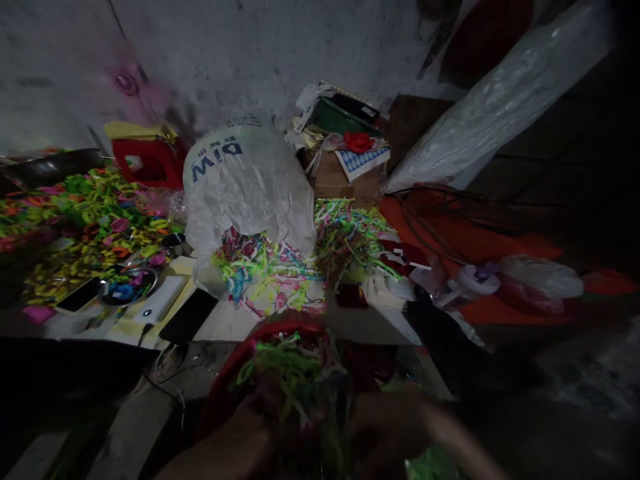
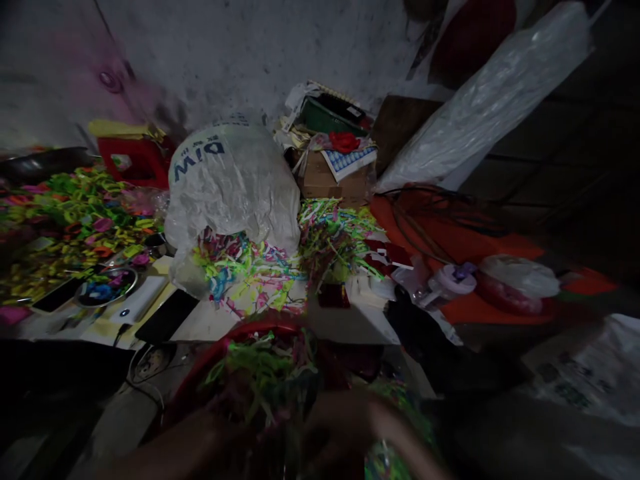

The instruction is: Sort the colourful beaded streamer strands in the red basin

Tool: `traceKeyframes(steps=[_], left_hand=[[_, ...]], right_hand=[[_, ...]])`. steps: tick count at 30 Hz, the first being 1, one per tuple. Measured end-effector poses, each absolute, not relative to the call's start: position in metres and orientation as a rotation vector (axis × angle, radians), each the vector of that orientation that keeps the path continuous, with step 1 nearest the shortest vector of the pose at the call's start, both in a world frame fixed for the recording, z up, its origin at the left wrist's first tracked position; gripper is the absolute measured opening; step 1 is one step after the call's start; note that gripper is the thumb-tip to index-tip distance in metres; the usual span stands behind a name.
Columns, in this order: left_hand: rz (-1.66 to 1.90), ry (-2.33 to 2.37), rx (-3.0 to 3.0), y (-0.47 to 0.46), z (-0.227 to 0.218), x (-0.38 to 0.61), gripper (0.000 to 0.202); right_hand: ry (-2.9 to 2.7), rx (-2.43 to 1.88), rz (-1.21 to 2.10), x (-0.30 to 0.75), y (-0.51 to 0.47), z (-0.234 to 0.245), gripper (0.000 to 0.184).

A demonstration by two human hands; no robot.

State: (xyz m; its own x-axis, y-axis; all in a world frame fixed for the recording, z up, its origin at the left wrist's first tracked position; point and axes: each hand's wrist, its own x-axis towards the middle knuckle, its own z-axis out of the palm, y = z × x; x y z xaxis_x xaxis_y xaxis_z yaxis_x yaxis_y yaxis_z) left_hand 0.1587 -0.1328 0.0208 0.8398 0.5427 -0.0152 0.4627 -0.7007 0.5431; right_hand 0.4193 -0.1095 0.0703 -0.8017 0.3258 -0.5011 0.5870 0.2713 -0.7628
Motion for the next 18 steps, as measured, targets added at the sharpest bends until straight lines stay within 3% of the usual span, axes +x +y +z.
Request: traceKeyframes(steps=[4,6,8,10,14,18], left_hand=[[0.246,1.191,2.363,-0.096,0.054,0.130,0.023],[0.220,1.263,2.475,-0.079,0.048,0.128,0.025],[0.162,1.220,2.558,-0.068,0.032,0.137,0.035],[0.077,1.154,2.609,-0.063,0.018,0.154,0.040],[-0.063,1.093,2.659,-0.057,0.009,0.180,0.031],[-0.031,1.115,2.645,-0.048,0.019,0.174,0.022]], right_hand=[[2.347,1.586,-1.481,0.483,-0.064,0.091,0.032],[2.657,2.245,-1.136,0.507,-0.045,0.093,0.045],[2.802,2.601,-0.765,0.514,-0.035,0.087,0.065],[2.890,2.625,-0.628,0.508,-0.036,0.075,0.073],[2.936,2.293,-0.811,0.482,-0.058,0.043,0.060],[2.852,2.141,-0.761,0.474,-0.080,0.016,0.053]])
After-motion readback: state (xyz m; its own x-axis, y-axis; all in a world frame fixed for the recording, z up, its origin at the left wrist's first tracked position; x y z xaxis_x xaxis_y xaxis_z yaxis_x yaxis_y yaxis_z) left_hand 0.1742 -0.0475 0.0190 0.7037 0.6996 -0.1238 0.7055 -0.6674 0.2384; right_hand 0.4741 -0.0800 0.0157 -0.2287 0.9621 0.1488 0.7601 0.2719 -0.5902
